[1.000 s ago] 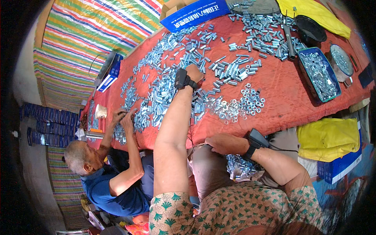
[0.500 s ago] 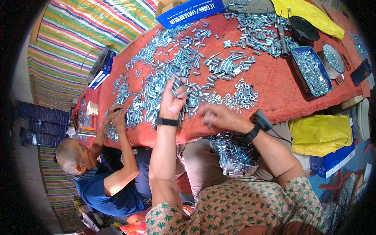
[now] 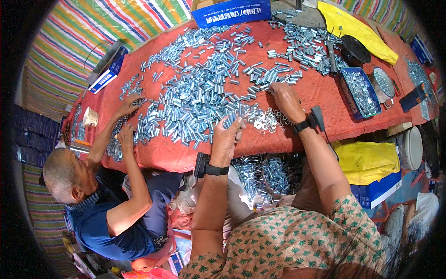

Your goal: Sorting and pairing metal bolts, nuts, and washers on a work table.

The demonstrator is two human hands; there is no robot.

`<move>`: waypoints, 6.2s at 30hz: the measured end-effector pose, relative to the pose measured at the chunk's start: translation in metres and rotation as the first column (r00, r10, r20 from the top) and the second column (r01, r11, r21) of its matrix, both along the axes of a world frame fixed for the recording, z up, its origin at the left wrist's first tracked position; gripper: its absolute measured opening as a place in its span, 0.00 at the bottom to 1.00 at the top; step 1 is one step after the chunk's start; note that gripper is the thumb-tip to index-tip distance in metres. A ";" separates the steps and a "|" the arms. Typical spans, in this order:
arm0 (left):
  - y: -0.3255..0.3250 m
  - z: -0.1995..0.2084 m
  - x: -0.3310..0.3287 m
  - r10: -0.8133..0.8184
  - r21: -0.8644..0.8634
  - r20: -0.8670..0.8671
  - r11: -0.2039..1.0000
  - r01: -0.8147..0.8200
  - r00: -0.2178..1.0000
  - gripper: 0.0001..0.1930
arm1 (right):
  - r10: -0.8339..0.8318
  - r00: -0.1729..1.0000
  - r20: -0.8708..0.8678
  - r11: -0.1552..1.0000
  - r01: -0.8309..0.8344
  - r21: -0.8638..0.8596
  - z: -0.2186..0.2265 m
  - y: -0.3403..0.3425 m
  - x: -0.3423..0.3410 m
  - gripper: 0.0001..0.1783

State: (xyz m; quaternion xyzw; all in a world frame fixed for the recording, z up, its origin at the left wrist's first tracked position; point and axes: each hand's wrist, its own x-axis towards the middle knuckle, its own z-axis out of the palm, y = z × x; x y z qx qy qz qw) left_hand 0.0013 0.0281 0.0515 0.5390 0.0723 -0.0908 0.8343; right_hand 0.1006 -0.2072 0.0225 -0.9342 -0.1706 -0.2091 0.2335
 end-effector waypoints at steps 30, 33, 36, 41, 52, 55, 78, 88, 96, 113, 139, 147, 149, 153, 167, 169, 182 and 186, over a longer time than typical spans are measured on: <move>0.009 -0.013 0.008 -0.254 0.617 0.046 0.768 0.172 0.966 0.10 | 0.573 0.809 -0.130 0.737 -0.441 0.512 0.031 0.019 -0.044 0.09; 0.009 -0.011 0.009 -0.302 0.594 0.017 0.770 0.233 0.953 0.10 | 0.606 0.740 -0.293 0.729 -0.369 0.576 0.030 0.020 -0.046 0.12; -0.002 -0.010 0.005 -0.259 0.470 0.038 0.857 0.212 0.965 0.11 | 0.704 0.622 -0.342 0.616 -0.296 0.730 0.026 0.029 -0.051 0.20; -0.002 -0.012 0.004 -0.260 0.208 -0.025 0.943 0.259 0.965 0.11 | 0.691 0.630 -0.354 0.612 -0.251 0.750 0.036 0.035 -0.056 0.31; 0.006 -0.015 0.008 0.017 0.036 -0.078 0.999 -0.014 0.997 0.09 | 0.491 0.857 -0.155 0.871 -0.488 0.062 0.009 0.040 -0.059 0.20; 0.004 -0.013 0.006 -0.032 0.024 -0.081 0.999 0.034 0.996 0.11 | 0.437 0.884 -0.168 0.899 -0.423 0.115 0.007 0.039 -0.057 0.13; -0.018 -0.026 -0.005 -0.082 -0.325 -0.181 0.946 0.020 0.980 0.07 | 0.395 0.910 -0.128 0.800 -0.272 0.535 0.029 0.041 -0.063 0.06; -0.015 -0.023 -0.003 0.000 -0.175 -0.127 0.984 -0.023 0.992 0.08 | 0.468 0.815 -0.342 0.856 -0.514 -0.053 0.022 0.024 -0.069 0.07; -0.014 -0.027 -0.005 -0.040 -0.166 -0.103 0.986 0.022 0.994 0.08 | 0.497 0.835 -0.236 0.868 -0.483 0.120 0.018 0.023 -0.072 0.07; -0.037 -0.036 -0.008 -0.189 -0.213 -0.112 0.964 0.162 0.976 0.08 | 0.273 0.962 -0.023 0.835 -0.225 0.503 0.023 0.028 -0.073 0.04; -0.041 -0.030 -0.008 -0.141 -0.136 -0.077 0.982 0.130 0.987 0.10 | 0.148 0.989 -0.012 0.985 -0.149 -0.084 0.017 -0.018 -0.051 0.05; -0.040 -0.029 -0.009 -0.181 -0.138 -0.094 0.976 0.167 0.979 0.10 | 0.358 0.867 -0.346 0.734 -0.032 0.679 0.029 0.000 -0.059 0.04; -0.042 -0.029 -0.010 -0.184 -0.143 -0.087 0.975 0.170 0.979 0.10 | 0.462 0.832 -0.307 0.665 -0.096 0.741 0.022 0.005 -0.058 0.02; -0.038 -0.032 -0.011 -0.182 -0.193 -0.086 0.968 0.163 0.979 0.10 | 0.471 0.822 -0.319 0.669 -0.098 0.737 0.023 0.008 -0.060 0.03; -0.027 -0.027 -0.009 -0.329 -0.101 -0.063 0.941 0.322 0.942 0.12 | 0.718 0.649 -0.254 0.635 -0.460 0.621 0.038 -0.011 -0.054 0.12; -0.025 -0.027 -0.010 -0.342 -0.123 -0.073 0.935 0.332 0.937 0.12 | 0.718 0.638 -0.279 0.637 -0.439 0.634 0.040 -0.013 -0.054 0.14; -0.021 -0.029 -0.009 -0.284 -0.099 -0.025 0.955 0.280 0.958 0.08 | 0.735 0.628 -0.255 0.411 -0.115 0.904 0.035 0.015 -0.061 0.36; -0.017 -0.030 -0.011 -0.234 -0.017 -0.037 0.972 0.233 0.972 0.08 | 0.624 0.722 -0.299 0.523 -0.102 0.846 0.025 0.025 -0.064 0.36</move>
